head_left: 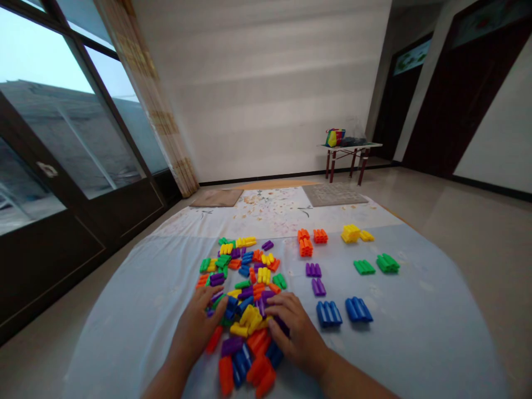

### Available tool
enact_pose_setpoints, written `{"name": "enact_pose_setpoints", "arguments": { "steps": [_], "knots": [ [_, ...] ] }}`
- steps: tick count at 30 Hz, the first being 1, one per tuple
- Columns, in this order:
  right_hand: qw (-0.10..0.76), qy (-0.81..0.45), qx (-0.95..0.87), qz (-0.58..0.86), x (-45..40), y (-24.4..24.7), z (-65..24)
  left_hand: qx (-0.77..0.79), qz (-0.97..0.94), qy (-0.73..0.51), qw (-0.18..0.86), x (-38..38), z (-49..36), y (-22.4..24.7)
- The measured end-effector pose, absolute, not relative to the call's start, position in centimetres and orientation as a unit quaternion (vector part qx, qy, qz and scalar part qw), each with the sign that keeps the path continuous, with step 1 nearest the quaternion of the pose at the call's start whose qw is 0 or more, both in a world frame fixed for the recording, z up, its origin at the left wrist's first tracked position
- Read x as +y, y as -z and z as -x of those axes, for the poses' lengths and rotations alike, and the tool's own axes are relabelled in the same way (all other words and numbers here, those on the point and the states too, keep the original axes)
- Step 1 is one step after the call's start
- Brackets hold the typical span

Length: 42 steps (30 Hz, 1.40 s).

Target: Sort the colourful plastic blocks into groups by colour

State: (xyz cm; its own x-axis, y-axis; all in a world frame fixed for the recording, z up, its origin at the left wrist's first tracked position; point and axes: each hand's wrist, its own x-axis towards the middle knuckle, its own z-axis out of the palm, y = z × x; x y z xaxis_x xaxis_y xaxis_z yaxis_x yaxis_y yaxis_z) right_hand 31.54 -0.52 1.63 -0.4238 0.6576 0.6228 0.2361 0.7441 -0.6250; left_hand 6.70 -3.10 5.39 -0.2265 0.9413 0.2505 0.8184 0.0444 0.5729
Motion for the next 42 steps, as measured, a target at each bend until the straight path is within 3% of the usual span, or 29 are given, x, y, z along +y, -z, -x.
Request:
{"name": "enact_pose_setpoints", "arguments": {
  "steps": [7,16,23,28,33,42],
  "knots": [
    [0.485,-0.238,-0.796,0.272,-0.4,-1.5,-31.2,0.684,-0.683,-0.189,0.176,-2.5,-6.9,-5.8],
    [0.493,-0.237,-0.793,0.270,-0.4,-1.8,-31.3,0.663,-0.624,-0.369,0.186,-3.0,-11.3,-6.3],
    [0.485,-0.216,-0.802,0.272,-0.3,-1.7,-31.7,0.645,-0.682,-0.335,0.077,-3.5,-10.4,-4.2],
    [0.476,-0.187,-0.820,0.256,-0.5,-2.1,-31.3,0.696,-0.597,-0.396,0.050,-3.6,-7.1,-4.8],
    [0.419,-0.168,-0.850,0.272,-0.7,-2.9,-30.5,0.779,-0.484,-0.399,0.021,-3.3,-4.7,-3.5],
    [0.269,-0.149,-0.892,0.332,0.4,-4.7,-28.0,0.828,-0.470,-0.298,0.066,-3.0,-3.7,-1.4]
  ]
}}
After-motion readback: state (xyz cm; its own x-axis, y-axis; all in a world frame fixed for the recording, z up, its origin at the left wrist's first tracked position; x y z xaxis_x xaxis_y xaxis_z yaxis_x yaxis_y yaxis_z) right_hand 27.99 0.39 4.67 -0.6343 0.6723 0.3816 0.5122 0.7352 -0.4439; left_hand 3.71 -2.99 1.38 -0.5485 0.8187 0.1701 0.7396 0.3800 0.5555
